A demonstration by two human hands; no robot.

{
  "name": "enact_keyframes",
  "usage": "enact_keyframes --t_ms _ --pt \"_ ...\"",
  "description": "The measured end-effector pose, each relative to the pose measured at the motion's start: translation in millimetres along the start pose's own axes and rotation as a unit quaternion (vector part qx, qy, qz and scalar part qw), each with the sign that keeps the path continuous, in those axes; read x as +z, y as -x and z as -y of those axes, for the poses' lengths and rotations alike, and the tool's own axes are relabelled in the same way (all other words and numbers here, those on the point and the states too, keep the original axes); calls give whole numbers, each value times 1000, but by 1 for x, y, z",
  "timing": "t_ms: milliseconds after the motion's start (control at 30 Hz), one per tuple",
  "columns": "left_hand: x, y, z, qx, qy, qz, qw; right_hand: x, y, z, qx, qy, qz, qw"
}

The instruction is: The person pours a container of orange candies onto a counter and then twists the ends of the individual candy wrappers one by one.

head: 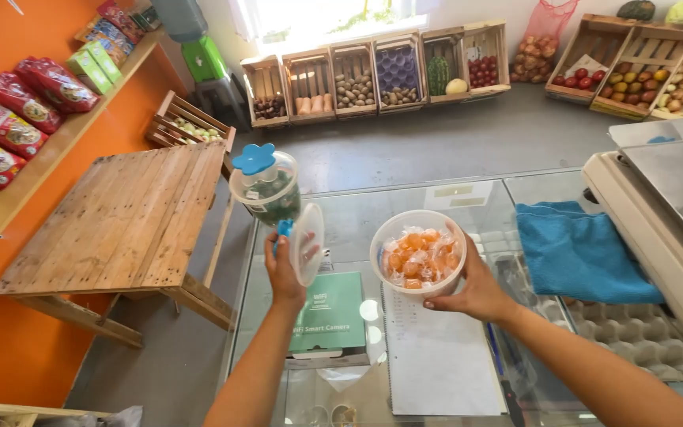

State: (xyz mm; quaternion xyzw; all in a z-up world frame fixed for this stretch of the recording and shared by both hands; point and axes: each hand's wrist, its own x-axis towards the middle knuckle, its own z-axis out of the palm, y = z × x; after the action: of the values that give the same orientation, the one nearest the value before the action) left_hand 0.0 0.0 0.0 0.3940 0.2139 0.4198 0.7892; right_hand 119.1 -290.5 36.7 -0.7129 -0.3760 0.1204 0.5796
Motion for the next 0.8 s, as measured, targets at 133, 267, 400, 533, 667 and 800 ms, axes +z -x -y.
enact_keyframes --t_ms 133,267,400,533,667,800 --pt "-6 1 23 0 -52 37 998 -9 -14 17 -47 131 -5 990" --pt "-2 16 39 18 -164 89 982 -12 -25 28 -127 356 41 925" --pt "1 28 45 -11 -197 134 971 -11 -27 38 -171 500 101 843" --pt "3 28 40 -18 -200 142 969 -8 -28 44 -177 524 124 824" --pt "1 27 41 -9 -207 166 964 -8 -27 42 -248 558 113 784" --pt "-1 26 39 -11 -215 183 959 -11 -25 43 -310 588 80 743"
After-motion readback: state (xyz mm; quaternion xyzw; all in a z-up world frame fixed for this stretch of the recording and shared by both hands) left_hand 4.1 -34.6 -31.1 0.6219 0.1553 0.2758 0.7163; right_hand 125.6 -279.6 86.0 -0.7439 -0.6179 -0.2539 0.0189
